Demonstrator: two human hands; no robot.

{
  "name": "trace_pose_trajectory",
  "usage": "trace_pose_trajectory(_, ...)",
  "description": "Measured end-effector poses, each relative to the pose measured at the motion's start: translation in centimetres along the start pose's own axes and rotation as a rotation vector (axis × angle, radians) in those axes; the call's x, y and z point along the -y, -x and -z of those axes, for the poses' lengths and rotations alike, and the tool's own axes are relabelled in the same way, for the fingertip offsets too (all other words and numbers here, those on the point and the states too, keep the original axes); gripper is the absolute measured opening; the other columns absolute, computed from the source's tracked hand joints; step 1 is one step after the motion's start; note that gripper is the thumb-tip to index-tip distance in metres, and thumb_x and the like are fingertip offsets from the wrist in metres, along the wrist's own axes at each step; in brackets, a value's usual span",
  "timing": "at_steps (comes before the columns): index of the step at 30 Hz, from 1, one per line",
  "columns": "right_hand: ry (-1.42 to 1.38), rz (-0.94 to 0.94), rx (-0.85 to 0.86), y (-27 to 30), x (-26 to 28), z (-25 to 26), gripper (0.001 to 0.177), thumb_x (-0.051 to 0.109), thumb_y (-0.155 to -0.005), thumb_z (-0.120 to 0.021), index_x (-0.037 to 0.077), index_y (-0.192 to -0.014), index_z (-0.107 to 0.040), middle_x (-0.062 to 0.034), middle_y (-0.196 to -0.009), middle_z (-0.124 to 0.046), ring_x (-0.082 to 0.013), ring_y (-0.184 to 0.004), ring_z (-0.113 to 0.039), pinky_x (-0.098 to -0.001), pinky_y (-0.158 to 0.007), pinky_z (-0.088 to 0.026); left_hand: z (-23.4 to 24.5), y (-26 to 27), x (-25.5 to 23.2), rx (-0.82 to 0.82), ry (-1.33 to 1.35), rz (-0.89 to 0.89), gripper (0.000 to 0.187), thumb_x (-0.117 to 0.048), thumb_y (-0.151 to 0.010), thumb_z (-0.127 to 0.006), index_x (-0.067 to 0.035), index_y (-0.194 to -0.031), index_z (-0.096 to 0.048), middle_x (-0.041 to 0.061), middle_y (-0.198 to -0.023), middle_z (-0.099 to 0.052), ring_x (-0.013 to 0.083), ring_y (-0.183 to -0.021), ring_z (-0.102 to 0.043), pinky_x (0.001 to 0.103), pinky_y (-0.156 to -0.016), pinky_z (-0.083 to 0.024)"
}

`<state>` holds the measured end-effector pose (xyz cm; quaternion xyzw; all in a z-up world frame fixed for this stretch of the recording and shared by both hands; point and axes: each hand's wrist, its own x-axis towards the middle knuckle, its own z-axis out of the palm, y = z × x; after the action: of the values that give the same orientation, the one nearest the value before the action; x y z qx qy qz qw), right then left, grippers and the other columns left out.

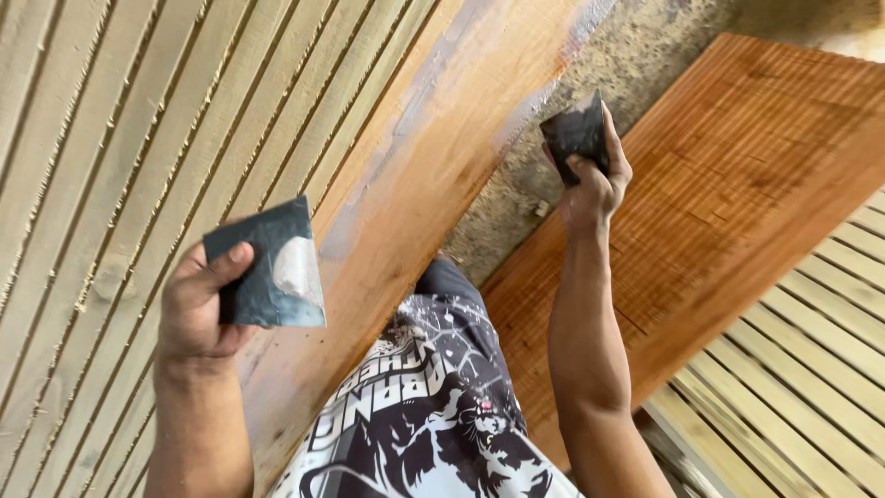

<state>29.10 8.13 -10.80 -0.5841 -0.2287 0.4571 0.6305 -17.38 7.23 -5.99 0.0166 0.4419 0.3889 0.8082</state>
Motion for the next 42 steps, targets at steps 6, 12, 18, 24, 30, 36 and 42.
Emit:
trace_pose_trajectory(6, -0.167, 0.057, 0.054, -1.8, -4.4, 1.9, 0.069, -0.017, -0.081, -0.048, -0.012, -0.149, -0.056, -0.0226, -0.131, -0.063, -0.0338, -0.116, -0.064, -0.0482, -0.102, -0.060, -4.8, 1.1, 1.6, -0.034, -0.078, -0.009, 0.038, -0.012, -0.098, -0.069, 0.012, -0.126, -0.062, 0.015, -0.103, -0.073, 0.0194, -0.081, -0.071, 0.028, -0.072, -0.059)
trace_pose_trajectory(12, -0.230, -0.001, 0.041, 1.2, -4.6, -0.7, 0.062, -0.020, -0.083, -0.048, -0.010, -0.144, -0.052, -0.0206, -0.143, -0.059, -0.0322, -0.132, -0.061, -0.0470, -0.113, -0.051, -8.5, -0.8, 5.2, 0.039, -0.026, -0.019, 0.034, -0.013, -0.099, -0.072, 0.012, -0.120, -0.064, 0.017, -0.089, -0.073, 0.0164, -0.057, -0.068, 0.024, -0.044, -0.054)
trace_pose_trajectory(18, -0.202, 0.055, 0.104, 4.8, -8.1, 0.4, 0.059, -0.019, -0.087, -0.050, -0.004, -0.144, -0.056, -0.0206, -0.137, -0.063, -0.0283, -0.123, -0.065, -0.0419, -0.113, -0.054, -10.2, -1.1, 8.6, 0.128, 0.017, 0.035, 0.034, -0.013, -0.098, -0.070, 0.012, -0.120, -0.061, 0.018, -0.094, -0.073, 0.0184, -0.069, -0.072, 0.027, -0.058, -0.059)
trace_pose_trajectory(24, 0.086, -0.129, 0.059, 7.9, -6.1, 1.2, 0.054, -0.013, -0.088, -0.053, 0.002, -0.139, -0.061, -0.0220, -0.137, -0.063, -0.0288, -0.121, -0.062, -0.0417, -0.100, -0.056, -9.1, -0.9, 8.9, 0.071, -0.037, 0.092, 0.037, -0.012, -0.095, -0.069, 0.011, -0.123, -0.059, 0.017, -0.098, -0.074, 0.0190, -0.077, -0.073, 0.029, -0.065, -0.060)
trace_pose_trajectory(30, 0.172, 0.420, -0.075, -2.4, -5.3, -1.1, 0.047, 0.016, -0.111, -0.054, 0.007, -0.156, -0.045, -0.0231, -0.157, -0.049, -0.0364, -0.144, -0.055, -0.0541, -0.115, -0.050, -4.9, -0.1, 7.6, -0.034, -0.052, 0.047, 0.039, -0.012, -0.096, -0.069, 0.011, -0.125, -0.058, 0.016, -0.100, -0.073, 0.0191, -0.081, -0.072, 0.029, -0.069, -0.059)
trace_pose_trajectory(36, 0.249, 0.312, -0.100, -2.4, -7.3, -4.4, 0.058, 0.034, -0.114, -0.048, 0.007, -0.164, -0.037, -0.0213, -0.151, -0.044, -0.0281, -0.130, -0.044, -0.0431, -0.112, -0.042, -2.2, 1.4, 7.6, -0.097, -0.006, 0.016, 0.040, -0.010, -0.098, -0.069, 0.013, -0.129, -0.059, 0.018, -0.101, -0.073, 0.0213, -0.078, -0.072, 0.030, -0.063, -0.058)
trace_pose_trajectory(42, 0.623, 0.236, 0.004, 2.6, -7.4, -3.4, 0.058, 0.038, -0.116, -0.044, 0.002, -0.162, -0.040, -0.0178, -0.142, -0.058, -0.0258, -0.129, -0.056, -0.0362, -0.112, -0.048, -2.0, 0.7, 7.6, -0.092, 0.011, 0.028, 0.043, -0.014, -0.095, -0.069, 0.012, -0.128, -0.059, 0.018, -0.103, -0.073, 0.0226, -0.083, -0.073, 0.033, -0.070, -0.059)
